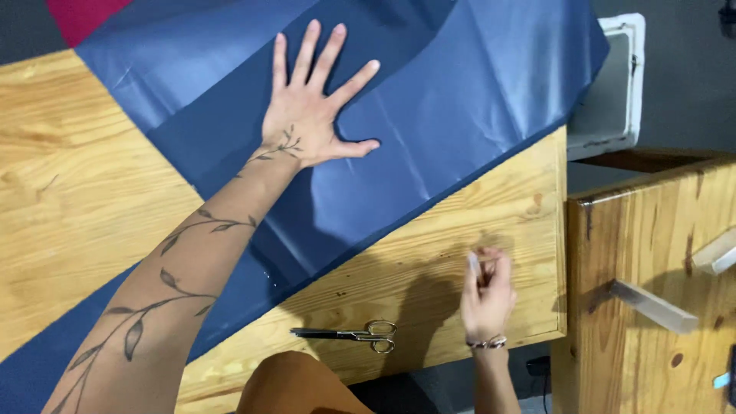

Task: The person cuts a piece of dark blue fabric using scissors, then folds and smooths it on a wooden table. They use a metal ruler and a pencil to measure and mark lines on the fabric for further cutting.

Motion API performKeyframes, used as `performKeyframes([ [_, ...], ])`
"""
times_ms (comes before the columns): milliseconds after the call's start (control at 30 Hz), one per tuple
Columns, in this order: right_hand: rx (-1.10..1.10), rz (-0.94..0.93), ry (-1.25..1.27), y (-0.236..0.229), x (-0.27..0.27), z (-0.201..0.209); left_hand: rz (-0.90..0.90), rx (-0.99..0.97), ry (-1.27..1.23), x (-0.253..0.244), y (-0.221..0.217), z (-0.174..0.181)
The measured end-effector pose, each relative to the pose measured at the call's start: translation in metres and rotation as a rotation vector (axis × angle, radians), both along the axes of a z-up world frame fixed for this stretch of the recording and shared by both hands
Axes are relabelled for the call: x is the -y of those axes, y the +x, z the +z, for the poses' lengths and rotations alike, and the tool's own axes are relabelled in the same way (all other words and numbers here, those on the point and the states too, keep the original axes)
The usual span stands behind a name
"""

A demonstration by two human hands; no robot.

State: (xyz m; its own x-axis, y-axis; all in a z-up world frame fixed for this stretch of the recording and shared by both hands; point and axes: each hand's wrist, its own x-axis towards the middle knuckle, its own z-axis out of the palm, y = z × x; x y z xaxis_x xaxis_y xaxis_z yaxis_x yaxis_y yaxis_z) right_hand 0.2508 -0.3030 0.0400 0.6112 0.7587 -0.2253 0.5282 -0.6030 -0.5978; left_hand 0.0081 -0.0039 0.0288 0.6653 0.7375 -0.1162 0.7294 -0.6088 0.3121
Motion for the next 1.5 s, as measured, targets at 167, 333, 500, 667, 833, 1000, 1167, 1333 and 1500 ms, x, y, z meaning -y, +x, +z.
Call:
performKeyframes([
  [167, 0.168, 0.034, -0.011, 0.035, 0.01, -0.024, -0.024, 0.025, 0.027, -0.004, 0.002, -0.006],
  [333, 0.187, 0.094, 0.105, 0.026, 0.008, -0.017, -0.002, 0.037, 0.041, 0.0, 0.001, -0.003],
  [500, 0.14, 0.246, 0.141, -0.009, 0.011, 0.015, -0.009, 0.009, 0.063, -0.001, 0.0, -0.007],
  [667, -0.132, 0.653, 0.224, -0.069, 0.02, 0.021, -0.016, 0.008, 0.074, -0.001, -0.002, -0.006],
  [833, -0.327, 0.777, 0.28, -0.087, 0.018, 0.028, -0.003, -0.002, 0.035, 0.0, 0.004, -0.004],
  [1000, -0.119, 0.575, 0.397, -0.066, 0.004, 0.009, -0.012, -0.002, 0.053, 0.002, 0.004, 0.001],
  [1167, -0.097, 0.363, 0.469, -0.044, -0.019, 0.029, -0.053, 0.083, 0.089, 0.002, 0.003, -0.009],
  [1333, -0.095, 0.341, 0.507, -0.044, -0.015, 0.029, -0.018, 0.053, 0.093, 0.003, 0.002, -0.005],
  [1500, -0.128, 0.305, 0.464, -0.055, -0.017, 0.013, 0.021, 0.014, 0.157, 0.0, -0.001, -0.024],
])
